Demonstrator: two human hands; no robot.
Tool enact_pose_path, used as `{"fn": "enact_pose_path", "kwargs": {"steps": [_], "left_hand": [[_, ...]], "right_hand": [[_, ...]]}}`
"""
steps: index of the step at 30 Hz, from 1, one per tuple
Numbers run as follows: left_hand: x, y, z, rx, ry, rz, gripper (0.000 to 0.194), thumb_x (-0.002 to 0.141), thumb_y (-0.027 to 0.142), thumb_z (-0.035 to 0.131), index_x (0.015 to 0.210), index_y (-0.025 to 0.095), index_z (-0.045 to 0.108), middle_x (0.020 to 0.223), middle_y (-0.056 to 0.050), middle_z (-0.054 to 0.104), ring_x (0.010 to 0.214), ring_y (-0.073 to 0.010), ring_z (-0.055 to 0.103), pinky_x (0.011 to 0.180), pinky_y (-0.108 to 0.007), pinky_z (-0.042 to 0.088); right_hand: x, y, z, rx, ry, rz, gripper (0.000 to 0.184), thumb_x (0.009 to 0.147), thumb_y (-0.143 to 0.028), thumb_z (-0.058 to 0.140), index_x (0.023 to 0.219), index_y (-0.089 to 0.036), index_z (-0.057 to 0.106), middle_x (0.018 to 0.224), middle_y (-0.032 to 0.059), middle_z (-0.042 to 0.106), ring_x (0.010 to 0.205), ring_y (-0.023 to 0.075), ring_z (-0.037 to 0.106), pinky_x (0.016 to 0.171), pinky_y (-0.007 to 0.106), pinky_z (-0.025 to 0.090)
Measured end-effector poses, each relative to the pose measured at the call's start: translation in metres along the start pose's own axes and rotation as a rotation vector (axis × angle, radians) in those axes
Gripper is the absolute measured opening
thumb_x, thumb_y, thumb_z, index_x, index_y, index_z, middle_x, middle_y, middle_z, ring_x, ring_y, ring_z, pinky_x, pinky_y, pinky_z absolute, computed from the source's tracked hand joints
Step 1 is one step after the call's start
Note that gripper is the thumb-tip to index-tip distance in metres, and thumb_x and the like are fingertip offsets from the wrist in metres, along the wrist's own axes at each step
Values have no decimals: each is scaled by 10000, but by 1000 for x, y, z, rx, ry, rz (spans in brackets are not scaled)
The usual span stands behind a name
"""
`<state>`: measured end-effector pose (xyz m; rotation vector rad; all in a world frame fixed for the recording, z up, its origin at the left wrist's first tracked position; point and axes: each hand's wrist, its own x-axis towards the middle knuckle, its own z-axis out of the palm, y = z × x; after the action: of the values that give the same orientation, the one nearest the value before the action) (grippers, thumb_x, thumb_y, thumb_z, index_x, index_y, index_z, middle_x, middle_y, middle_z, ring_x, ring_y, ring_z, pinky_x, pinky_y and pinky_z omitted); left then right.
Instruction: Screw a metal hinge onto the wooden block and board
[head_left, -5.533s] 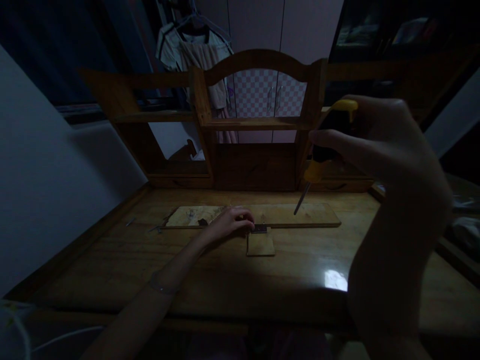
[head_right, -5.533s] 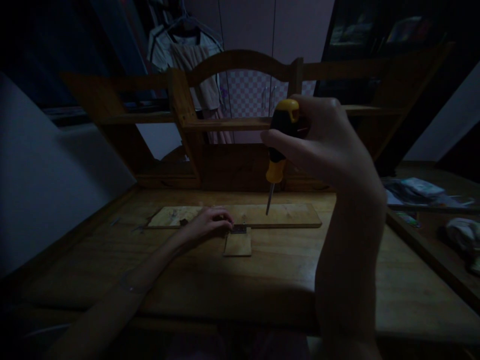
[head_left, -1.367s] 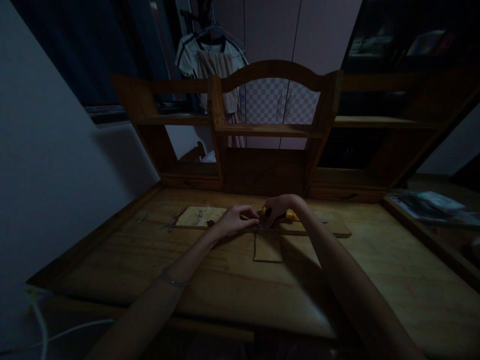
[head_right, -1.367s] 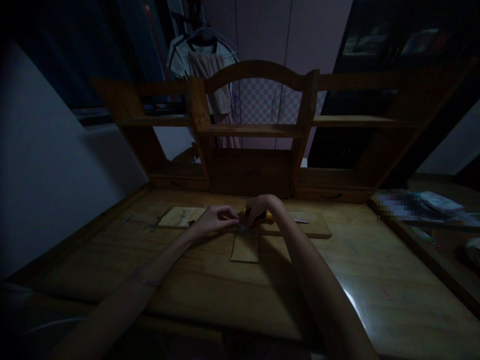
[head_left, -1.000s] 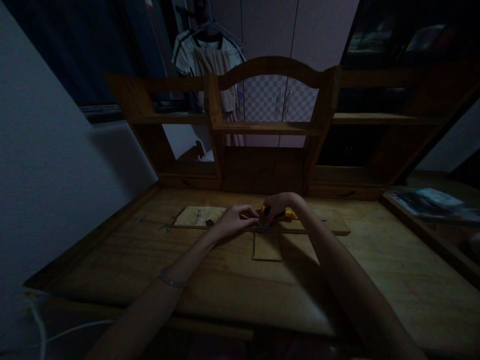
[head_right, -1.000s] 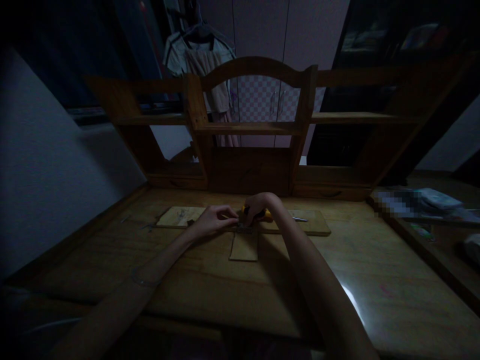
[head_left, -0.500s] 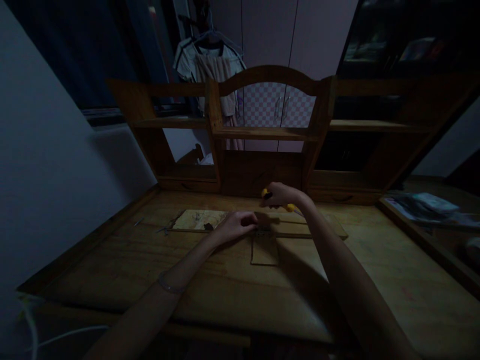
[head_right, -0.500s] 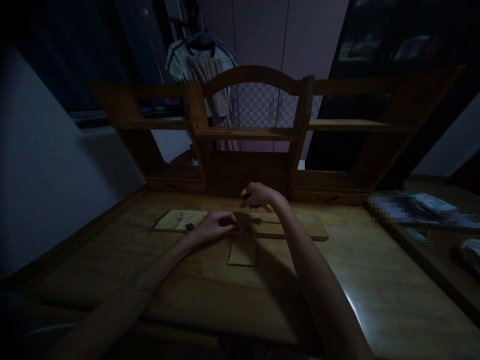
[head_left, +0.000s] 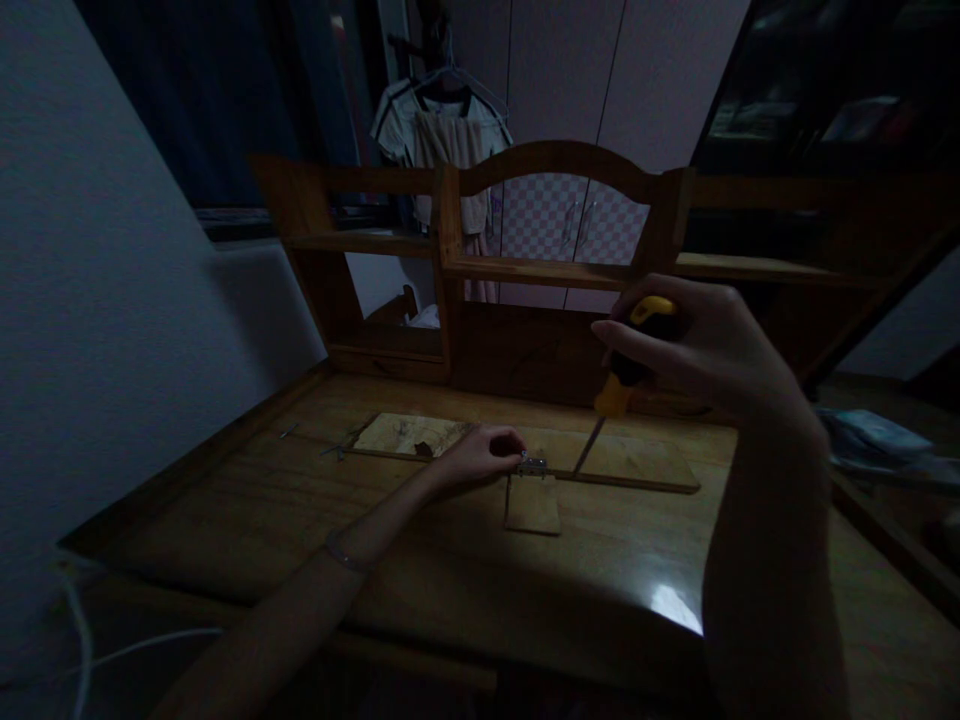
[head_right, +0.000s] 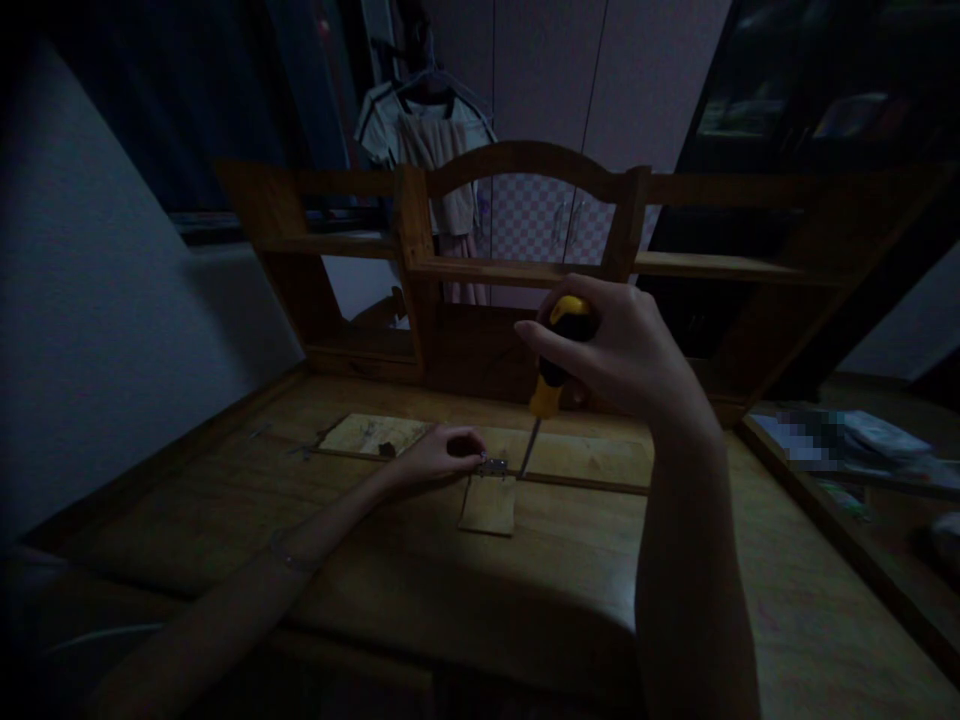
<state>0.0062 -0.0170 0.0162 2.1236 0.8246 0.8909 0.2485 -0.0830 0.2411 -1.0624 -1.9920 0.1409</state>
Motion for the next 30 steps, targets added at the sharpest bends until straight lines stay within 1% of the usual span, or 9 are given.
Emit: {"fn": "enact_pose_path", "kwargs": {"steps": [3, 5, 9, 11, 15, 19, 24, 30], "left_hand": [[1, -3, -3, 75, 45, 93, 91, 834, 239, 683, 866, 157, 704, 1014, -66, 667, 954, -171, 639, 879, -292, 492], [2, -6, -5, 111, 51, 139, 84, 829, 244, 696, 834, 161, 706, 1045, -71, 652, 987, -174, 627, 908, -298, 479], [3, -10, -4, 152, 30, 192, 80, 840, 241, 693, 850, 162, 702, 1019, -72, 653, 944, -162, 632, 880, -290, 486], [3, -11, -3, 168, 40, 212, 69, 846, 229, 682, 855, 161, 694, 1014, -73, 654, 924, -158, 634, 861, -289, 490], [2, -11, -2, 176, 34, 209, 76, 843, 232, 679, 875, 164, 689, 1001, -66, 652, 915, -154, 634, 845, -282, 493], [1, -11, -3, 189, 32, 178, 89, 845, 245, 677, 882, 164, 690, 991, -58, 649, 892, -148, 634, 836, -273, 493], [1, -11, -2, 189, 34, 157, 119, 853, 267, 667, 898, 163, 702, 988, -69, 652, 898, -158, 635, 841, -276, 496], [2, -11, -2, 194, 34, 201, 113, 852, 271, 680, 891, 170, 707, 990, -63, 651, 906, -153, 633, 843, -262, 488]], "right_hand": [[3, 0, 6, 33, -55, -15, 317, 790, -521, 695, 893, -224, 654, 755, 2, 669, 634, 160, 616, 541, 264, 442], [5, 0, 14, -9, -61, -62, 331, 788, -529, 698, 892, -220, 645, 756, -2, 660, 639, 152, 608, 559, 261, 436], [7, 0, 30, -176, -49, -145, 309, 817, -490, 690, 927, -209, 625, 727, -8, 641, 632, 140, 581, 583, 257, 399], [7, 1, 36, -210, -67, -164, 299, 836, -479, 675, 941, -205, 616, 693, -13, 623, 610, 135, 559, 573, 254, 374], [8, 1, 45, -191, -118, -189, 299, 856, -491, 650, 933, -206, 605, 703, -14, 618, 615, 128, 548, 577, 246, 360], [8, 1, 51, -185, -167, -172, 314, 852, -517, 644, 941, -220, 592, 719, -18, 621, 626, 126, 548, 572, 239, 352], [8, 2, 56, -189, -192, -170, 310, 853, -513, 642, 943, -222, 586, 720, -16, 619, 625, 126, 542, 567, 237, 337], [9, 5, 59, -189, -204, -171, 297, 850, -497, 648, 938, -221, 584, 713, -19, 618, 620, 125, 546, 564, 230, 322]]}}
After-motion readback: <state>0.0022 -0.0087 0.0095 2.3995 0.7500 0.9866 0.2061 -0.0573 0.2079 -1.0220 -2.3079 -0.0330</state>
